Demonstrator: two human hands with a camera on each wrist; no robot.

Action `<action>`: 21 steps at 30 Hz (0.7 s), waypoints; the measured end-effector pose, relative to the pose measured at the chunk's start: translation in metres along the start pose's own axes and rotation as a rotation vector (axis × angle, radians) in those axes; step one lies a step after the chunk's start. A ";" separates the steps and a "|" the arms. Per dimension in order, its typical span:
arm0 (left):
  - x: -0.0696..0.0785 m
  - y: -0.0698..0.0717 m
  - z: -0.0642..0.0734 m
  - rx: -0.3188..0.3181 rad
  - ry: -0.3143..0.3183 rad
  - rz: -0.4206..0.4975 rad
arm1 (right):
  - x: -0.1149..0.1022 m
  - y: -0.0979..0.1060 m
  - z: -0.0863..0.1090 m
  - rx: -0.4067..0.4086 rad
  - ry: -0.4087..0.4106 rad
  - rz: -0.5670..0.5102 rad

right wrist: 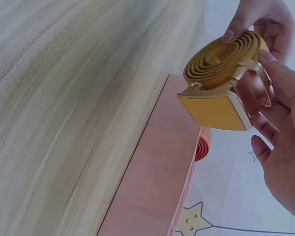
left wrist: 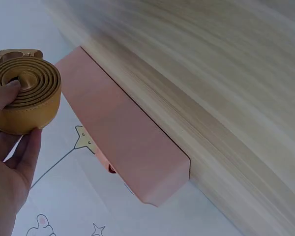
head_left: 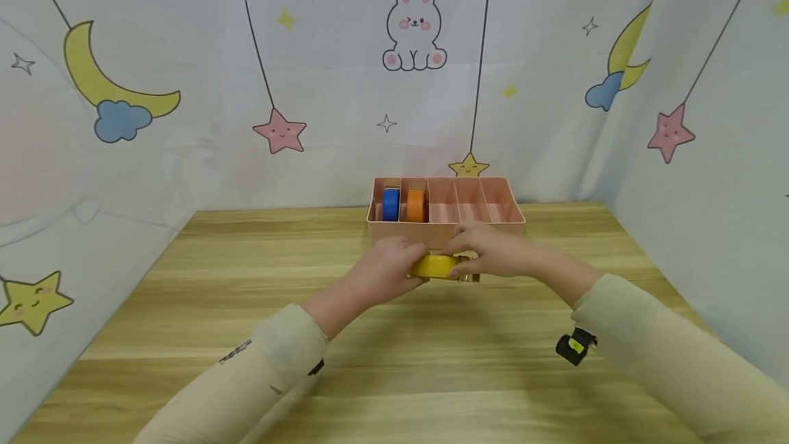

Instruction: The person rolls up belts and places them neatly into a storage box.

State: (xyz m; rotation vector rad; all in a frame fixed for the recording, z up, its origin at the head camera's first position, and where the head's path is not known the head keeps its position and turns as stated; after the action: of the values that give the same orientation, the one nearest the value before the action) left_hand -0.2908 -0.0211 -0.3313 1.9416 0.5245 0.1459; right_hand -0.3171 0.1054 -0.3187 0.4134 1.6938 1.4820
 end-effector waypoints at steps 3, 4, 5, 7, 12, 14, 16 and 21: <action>-0.004 0.000 -0.001 -0.022 0.098 0.064 | 0.002 0.004 0.001 0.042 -0.015 0.000; -0.005 -0.001 -0.001 -0.030 0.131 0.081 | 0.002 0.006 0.002 0.063 -0.019 0.007; -0.006 -0.001 -0.001 -0.038 0.162 0.095 | 0.002 0.006 0.002 0.086 -0.029 0.015; -0.008 -0.002 -0.002 -0.034 0.221 0.131 | 0.002 0.007 0.001 0.128 -0.038 0.039; -0.012 -0.005 -0.005 -0.027 0.353 0.249 | 0.002 0.007 -0.005 0.221 -0.035 0.127; -0.014 -0.009 -0.008 -0.071 0.405 0.290 | 0.003 0.006 -0.007 0.233 -0.016 0.157; -0.015 -0.011 -0.012 -0.136 0.438 0.303 | 0.004 0.006 -0.009 0.229 0.013 0.187; -0.017 -0.014 -0.028 -0.312 0.473 0.296 | 0.011 0.007 -0.015 0.165 0.041 0.191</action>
State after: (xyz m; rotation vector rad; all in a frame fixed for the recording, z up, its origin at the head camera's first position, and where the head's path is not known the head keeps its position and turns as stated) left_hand -0.3192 -0.0001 -0.3300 1.6638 0.4811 0.8419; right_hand -0.3367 0.1048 -0.3167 0.6530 1.8584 1.4987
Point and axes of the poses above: each hand's wrist, its own z-axis away from the middle knuckle, its own y-axis out of the back of the hand, x = y × z, the point moved 7 cm from there along -z, towards the middle knuckle, and after that the axes turned 15 degrees about -y, right-handed, at the moved point
